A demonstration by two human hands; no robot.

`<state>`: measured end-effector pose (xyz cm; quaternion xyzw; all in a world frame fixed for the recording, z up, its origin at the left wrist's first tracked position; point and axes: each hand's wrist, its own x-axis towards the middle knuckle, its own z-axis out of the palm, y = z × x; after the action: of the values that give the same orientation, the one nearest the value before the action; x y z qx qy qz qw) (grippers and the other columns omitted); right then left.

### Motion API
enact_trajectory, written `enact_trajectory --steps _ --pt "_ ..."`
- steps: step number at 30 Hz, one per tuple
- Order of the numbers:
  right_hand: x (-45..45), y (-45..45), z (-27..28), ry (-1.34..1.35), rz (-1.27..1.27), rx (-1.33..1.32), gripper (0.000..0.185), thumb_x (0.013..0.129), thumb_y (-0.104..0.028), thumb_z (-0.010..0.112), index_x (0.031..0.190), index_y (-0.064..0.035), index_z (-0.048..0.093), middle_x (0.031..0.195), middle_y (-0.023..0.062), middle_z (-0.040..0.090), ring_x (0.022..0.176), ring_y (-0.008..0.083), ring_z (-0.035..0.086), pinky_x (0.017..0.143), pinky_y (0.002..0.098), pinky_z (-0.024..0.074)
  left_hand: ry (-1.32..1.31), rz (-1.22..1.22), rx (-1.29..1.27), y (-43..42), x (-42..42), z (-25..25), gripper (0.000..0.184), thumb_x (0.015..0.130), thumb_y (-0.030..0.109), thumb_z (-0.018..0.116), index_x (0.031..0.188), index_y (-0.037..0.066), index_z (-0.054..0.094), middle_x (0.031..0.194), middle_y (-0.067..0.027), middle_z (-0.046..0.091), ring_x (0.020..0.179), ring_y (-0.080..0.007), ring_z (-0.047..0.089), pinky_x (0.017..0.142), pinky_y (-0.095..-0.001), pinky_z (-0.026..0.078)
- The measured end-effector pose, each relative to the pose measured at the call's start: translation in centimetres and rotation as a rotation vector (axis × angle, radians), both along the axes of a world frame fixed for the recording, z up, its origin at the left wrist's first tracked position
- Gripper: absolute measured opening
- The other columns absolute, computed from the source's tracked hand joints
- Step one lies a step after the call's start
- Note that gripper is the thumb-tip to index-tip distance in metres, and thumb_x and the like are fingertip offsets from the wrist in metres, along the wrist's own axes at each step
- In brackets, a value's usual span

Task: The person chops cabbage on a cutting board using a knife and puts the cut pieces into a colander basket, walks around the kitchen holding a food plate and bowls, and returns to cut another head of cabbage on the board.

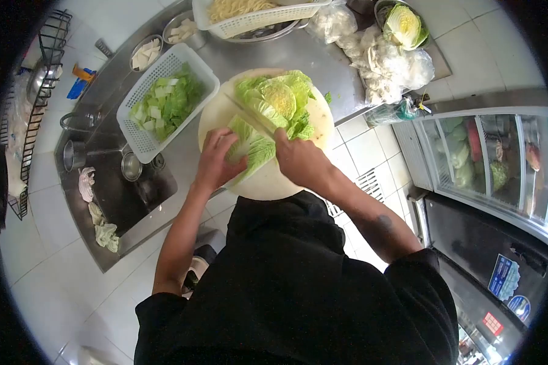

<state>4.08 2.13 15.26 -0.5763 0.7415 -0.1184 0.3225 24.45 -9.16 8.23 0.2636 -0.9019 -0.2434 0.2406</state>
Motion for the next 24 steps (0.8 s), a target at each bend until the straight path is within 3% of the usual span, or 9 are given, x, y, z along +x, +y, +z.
enact_trajectory --steps 10,12,15,21,24 --pt "2.1 1.5 3.0 0.028 0.144 0.16 0.014 0.093 -0.007 0.045 0.099 0.0028 0.039 0.063 0.0264 0.06 0.063 0.0481 0.062 0.058 0.0572 0.0479 0.025 -0.006 -0.035 -0.4 -0.1 -1.7 0.041 0.07 0.025 0.073 0.105 0.007 0.063 0.11 -0.0123 0.058 0.105 -0.0335 0.055 0.093 -0.045 0.045" --pt "2.4 1.1 4.1 0.041 0.131 0.194 0.01 0.086 0.0 0.045 0.092 0.0059 0.041 0.068 0.0307 0.061 0.068 0.0484 0.064 0.059 0.0572 0.0504 0.029 0.005 -0.034 -0.3 0.1 -1.8 0.041 0.07 0.026 0.073 0.105 0.007 0.063 0.11 -0.0119 0.058 0.105 -0.0333 0.055 0.093 -0.0455 0.045" --pt "2.4 0.6 3.0 0.035 0.162 0.167 0.013 0.089 -0.003 0.045 0.099 0.0046 0.041 0.069 0.0291 0.061 0.067 0.0487 0.062 0.06 0.0572 0.0492 0.035 0.001 -0.029 -0.3 0.0 -2.0 0.041 0.07 0.026 0.073 0.106 0.009 0.063 0.111 -0.011 0.058 0.106 -0.0331 0.055 0.093 -0.0462 0.045" --pt "4.0 -3.5 -5.3 0.021 0.125 0.082 0.018 0.085 0.001 0.045 0.101 0.0074 0.045 0.076 0.0326 0.063 0.073 0.0505 0.064 0.065 0.057 0.0507 0.012 -0.008 0.019 -0.5 -0.2 -2.2 0.042 0.068 0.026 0.073 0.107 0.011 0.063 0.11 -0.0087 0.057 0.107 -0.0323 0.054 0.093 -0.0457 0.045" --pt "3.8 -3.1 -3.8 0.045 0.121 0.128 0.018 0.085 0.0 0.045 0.101 0.007 0.045 0.076 0.0332 0.063 0.074 0.0507 0.064 0.066 0.0563 0.0514 -0.005 0.001 0.038 -0.1 0.1 -1.8 0.042 0.068 0.025 0.073 0.106 0.011 0.063 0.11 -0.0077 0.057 0.107 -0.0317 0.054 0.093 -0.0453 0.045"
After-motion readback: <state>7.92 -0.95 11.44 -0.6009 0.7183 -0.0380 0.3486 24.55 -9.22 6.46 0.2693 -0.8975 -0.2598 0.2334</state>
